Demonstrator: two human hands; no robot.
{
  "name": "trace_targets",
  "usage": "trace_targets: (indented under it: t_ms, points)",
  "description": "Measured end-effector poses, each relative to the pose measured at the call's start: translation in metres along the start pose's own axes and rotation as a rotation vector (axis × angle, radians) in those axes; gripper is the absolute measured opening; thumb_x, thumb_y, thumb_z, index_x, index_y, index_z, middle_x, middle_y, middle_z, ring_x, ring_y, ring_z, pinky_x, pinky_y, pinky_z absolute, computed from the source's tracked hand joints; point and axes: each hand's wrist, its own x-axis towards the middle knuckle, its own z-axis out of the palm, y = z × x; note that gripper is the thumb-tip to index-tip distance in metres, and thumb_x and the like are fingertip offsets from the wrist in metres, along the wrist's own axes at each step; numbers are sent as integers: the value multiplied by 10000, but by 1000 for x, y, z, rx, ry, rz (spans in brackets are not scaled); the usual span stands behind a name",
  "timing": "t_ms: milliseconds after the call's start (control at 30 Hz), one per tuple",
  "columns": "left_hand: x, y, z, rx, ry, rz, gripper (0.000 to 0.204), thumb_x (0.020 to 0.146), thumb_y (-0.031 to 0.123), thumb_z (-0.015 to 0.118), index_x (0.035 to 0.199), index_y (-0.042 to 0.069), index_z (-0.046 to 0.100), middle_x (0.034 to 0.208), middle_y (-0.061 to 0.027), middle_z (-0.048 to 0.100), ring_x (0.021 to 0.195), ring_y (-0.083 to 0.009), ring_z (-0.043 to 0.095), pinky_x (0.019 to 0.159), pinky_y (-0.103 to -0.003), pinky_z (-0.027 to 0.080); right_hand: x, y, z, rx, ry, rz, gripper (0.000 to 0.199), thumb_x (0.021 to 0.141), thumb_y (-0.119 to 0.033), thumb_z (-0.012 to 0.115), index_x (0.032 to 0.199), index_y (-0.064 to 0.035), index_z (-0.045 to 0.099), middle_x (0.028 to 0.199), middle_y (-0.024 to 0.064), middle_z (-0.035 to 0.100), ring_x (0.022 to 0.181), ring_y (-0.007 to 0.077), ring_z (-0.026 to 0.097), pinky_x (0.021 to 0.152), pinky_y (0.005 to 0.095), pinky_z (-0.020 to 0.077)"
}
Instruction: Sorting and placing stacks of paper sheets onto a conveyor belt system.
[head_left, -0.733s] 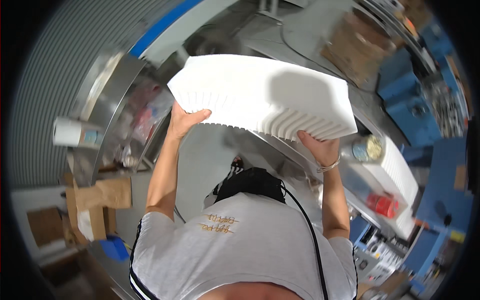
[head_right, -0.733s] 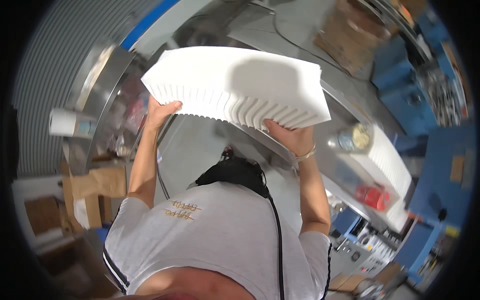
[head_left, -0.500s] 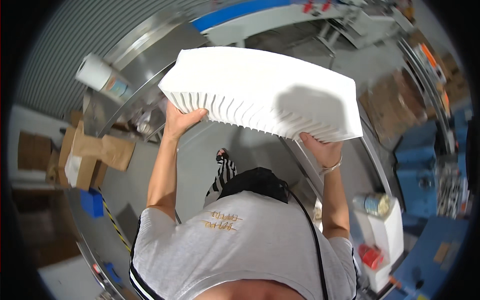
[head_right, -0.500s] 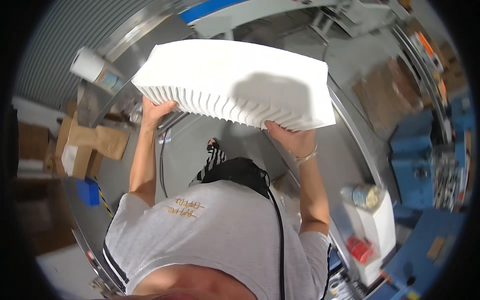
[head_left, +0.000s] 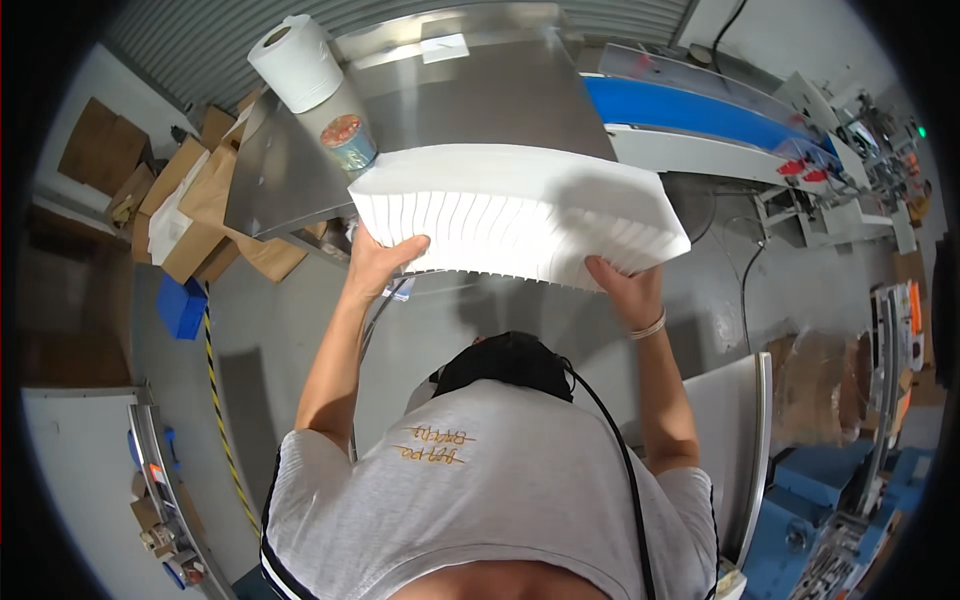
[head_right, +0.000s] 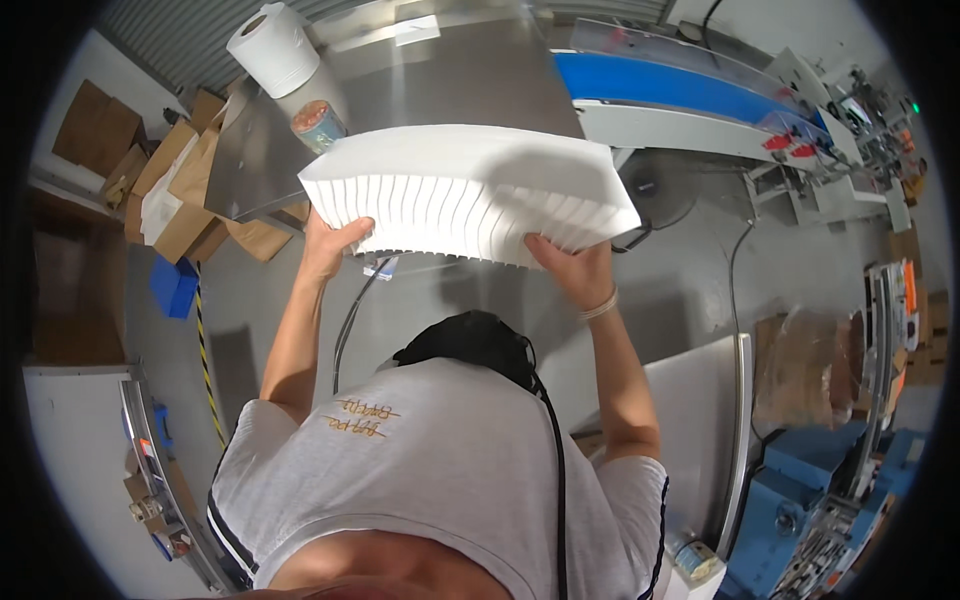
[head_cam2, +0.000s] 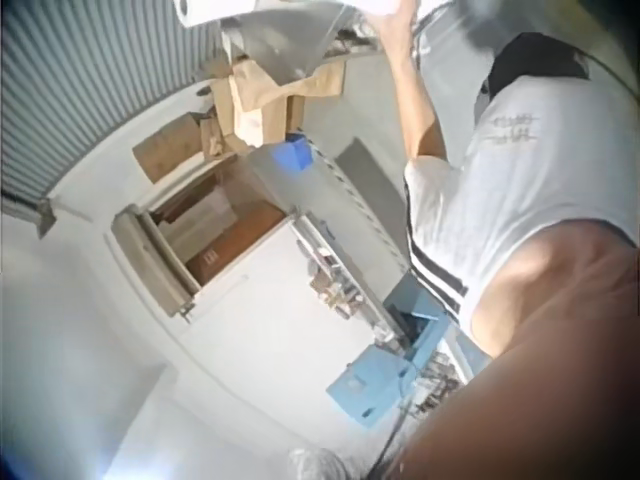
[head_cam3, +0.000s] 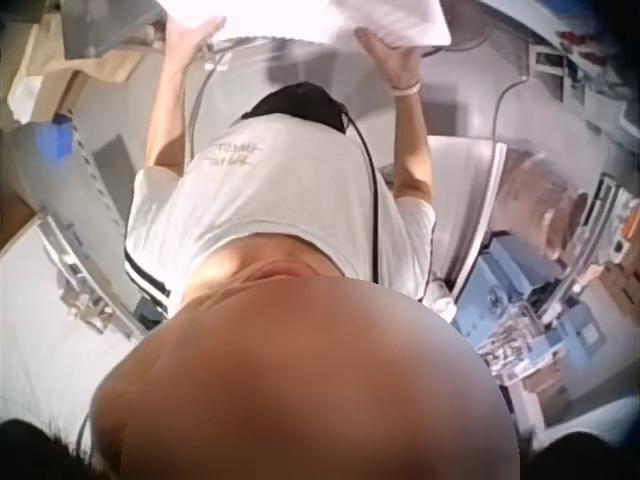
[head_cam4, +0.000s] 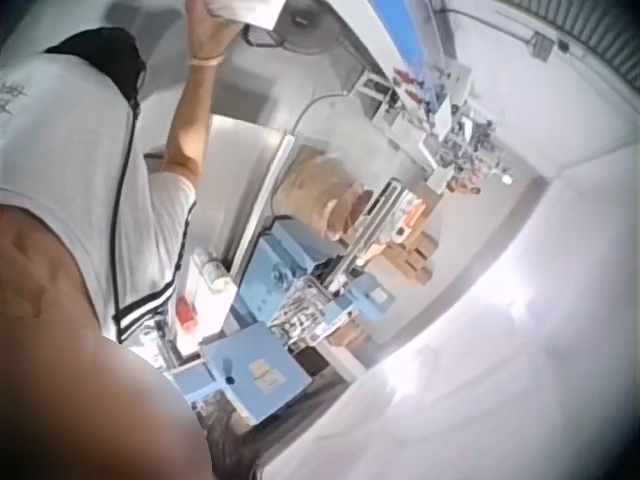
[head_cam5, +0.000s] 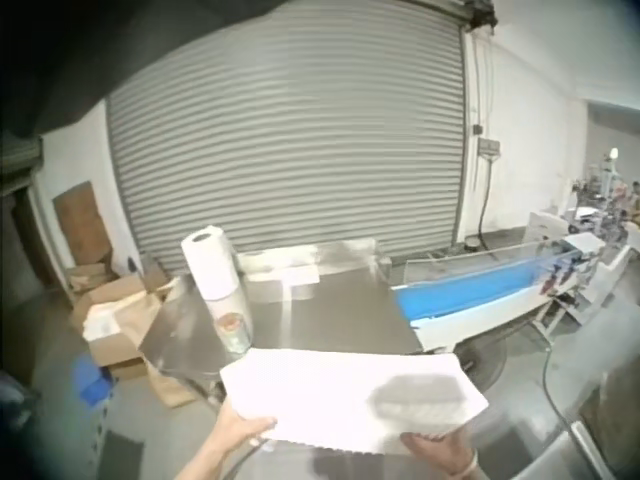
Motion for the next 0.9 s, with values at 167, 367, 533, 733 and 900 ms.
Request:
trace_targets:
  t_ms: [167,367,533,733,900]
  points:
    - [40,-2,-15,-37,65,-168,681,729,60,758,1298,-36,397,1181,-124,567,1068,-186,563,923,-323,457,80,11,10,-32,-166,141,488,770,-103,742,1195,0,525,1043,60,619,952,147,592,836,293,492]
    - [101,4,-23,-85,72,-288,698,777,249,764,1307,-26,402,1184,-113,567,1097,-190,546,959,-331,429,190,43,16,20,-314,130,488,848,-181,692,1244,8,477,1107,80,605,1009,155,585,863,306,488]
    - [171,-26,-27,53,159,-501,750,836,446,667,1363,-15,399,1322,-130,511,1266,-235,440,1038,-380,360,309,84,15,-153,-521,279,648,898,-436,607,1342,4,439,1249,92,549,1121,196,519,958,322,400]
    - [211,-43,-9,310,113,-708,930,836,604,578,1461,10,229,1459,-140,351,1336,-251,350,1097,-378,281,413,128,12,39,-908,586,766,855,-532,627,1354,18,438,1360,167,486,1234,256,480,1019,357,391]
    - [200,-38,-8,899,131,-787,882,853,709,438,1375,-2,421,1291,-159,540,1164,-264,500,1025,-360,365,462,107,33,-542,-972,314,768,801,-485,710,1318,30,472,1351,207,496,1230,282,498,1033,341,371]
